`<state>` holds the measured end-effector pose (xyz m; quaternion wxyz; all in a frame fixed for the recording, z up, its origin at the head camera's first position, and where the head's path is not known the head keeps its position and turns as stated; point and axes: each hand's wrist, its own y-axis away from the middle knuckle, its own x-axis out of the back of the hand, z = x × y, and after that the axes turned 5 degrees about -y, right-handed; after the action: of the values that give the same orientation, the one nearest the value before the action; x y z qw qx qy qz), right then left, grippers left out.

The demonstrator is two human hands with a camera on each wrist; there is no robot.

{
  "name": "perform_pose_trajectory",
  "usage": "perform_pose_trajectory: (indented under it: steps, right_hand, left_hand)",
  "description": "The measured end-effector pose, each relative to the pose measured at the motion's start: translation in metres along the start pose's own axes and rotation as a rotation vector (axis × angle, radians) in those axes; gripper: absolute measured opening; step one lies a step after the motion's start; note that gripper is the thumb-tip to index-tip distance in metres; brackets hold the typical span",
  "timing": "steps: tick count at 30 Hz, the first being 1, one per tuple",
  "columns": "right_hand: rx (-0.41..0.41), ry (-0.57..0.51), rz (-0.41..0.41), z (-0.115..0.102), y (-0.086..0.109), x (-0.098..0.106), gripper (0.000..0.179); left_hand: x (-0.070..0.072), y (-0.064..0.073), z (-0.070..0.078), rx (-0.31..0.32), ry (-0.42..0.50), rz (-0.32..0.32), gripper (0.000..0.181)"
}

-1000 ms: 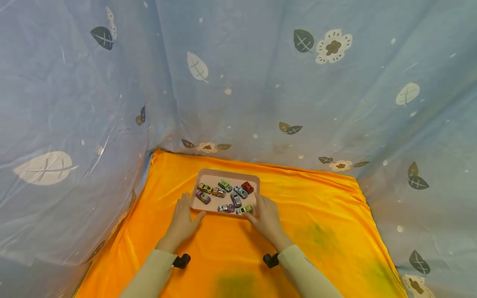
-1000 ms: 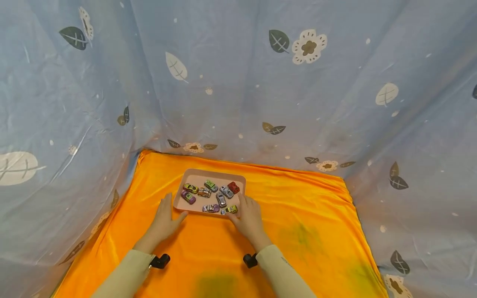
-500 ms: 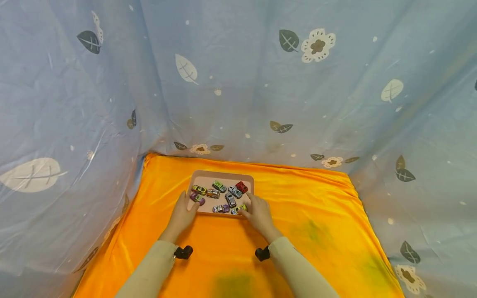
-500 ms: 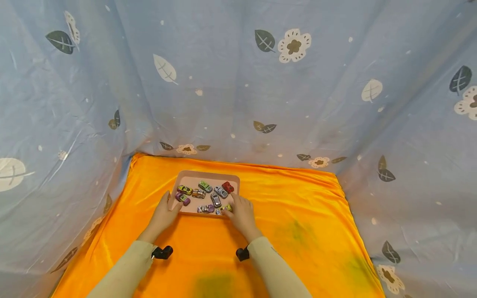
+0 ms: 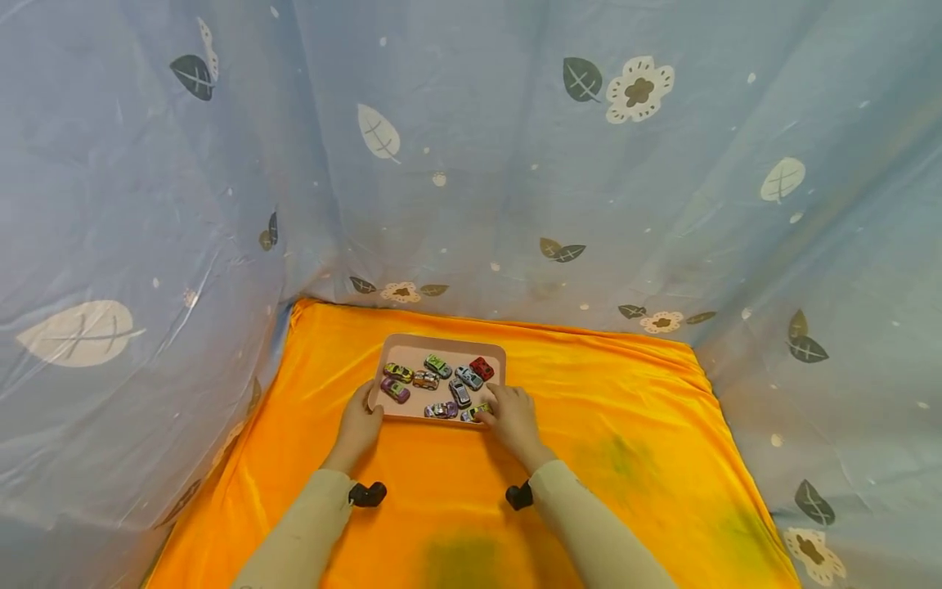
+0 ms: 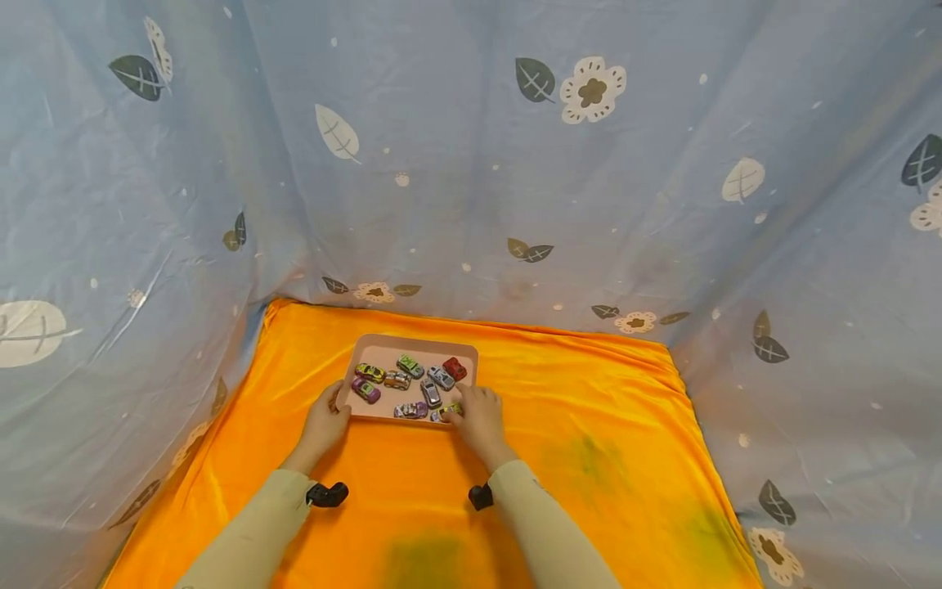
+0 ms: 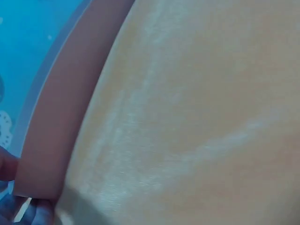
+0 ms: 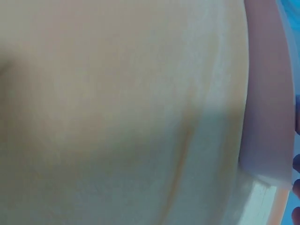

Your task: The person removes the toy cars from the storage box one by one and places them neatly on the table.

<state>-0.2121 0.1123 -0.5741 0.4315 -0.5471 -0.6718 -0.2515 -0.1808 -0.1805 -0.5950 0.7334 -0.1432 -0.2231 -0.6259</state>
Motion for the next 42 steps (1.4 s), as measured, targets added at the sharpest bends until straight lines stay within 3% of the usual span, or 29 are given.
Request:
perform_pose_trajectory:
  steps: [4, 10, 15, 25, 38, 42]
  right_hand:
    - [0.015, 0.051, -0.012, 0.006, -0.004, -0.001, 0.058]
    - [0.032, 0.108, -0.086, 0.010, -0.011, -0.001, 0.058]
    - [0.019, 0.129, -0.130, 0.011, -0.015, 0.000, 0.059]
    - [0.016, 0.091, -0.169, 0.009, -0.016, 0.003, 0.040]
    - [-0.031, 0.167, -0.223, -0.001, -0.021, 0.001, 0.030]
    - [-0.046, 0.193, -0.236, -0.002, -0.022, 0.000, 0.029]
  left_hand:
    - [-0.004, 0.004, -0.004, -0.009, 0.068, 0.005, 0.055]
    - [-0.004, 0.008, -0.020, 0.015, 0.226, -0.048, 0.054]
    - [-0.003, 0.007, -0.032, 0.025, 0.295, -0.068, 0.054]
    - [-0.004, 0.011, -0.026, 0.020, 0.256, -0.062, 0.057]
    - [-0.004, 0.012, -0.028, 0.042, 0.249, -0.044, 0.057]
    - [0.000, 0.015, -0.022, 0.035, 0.233, -0.058, 0.058]
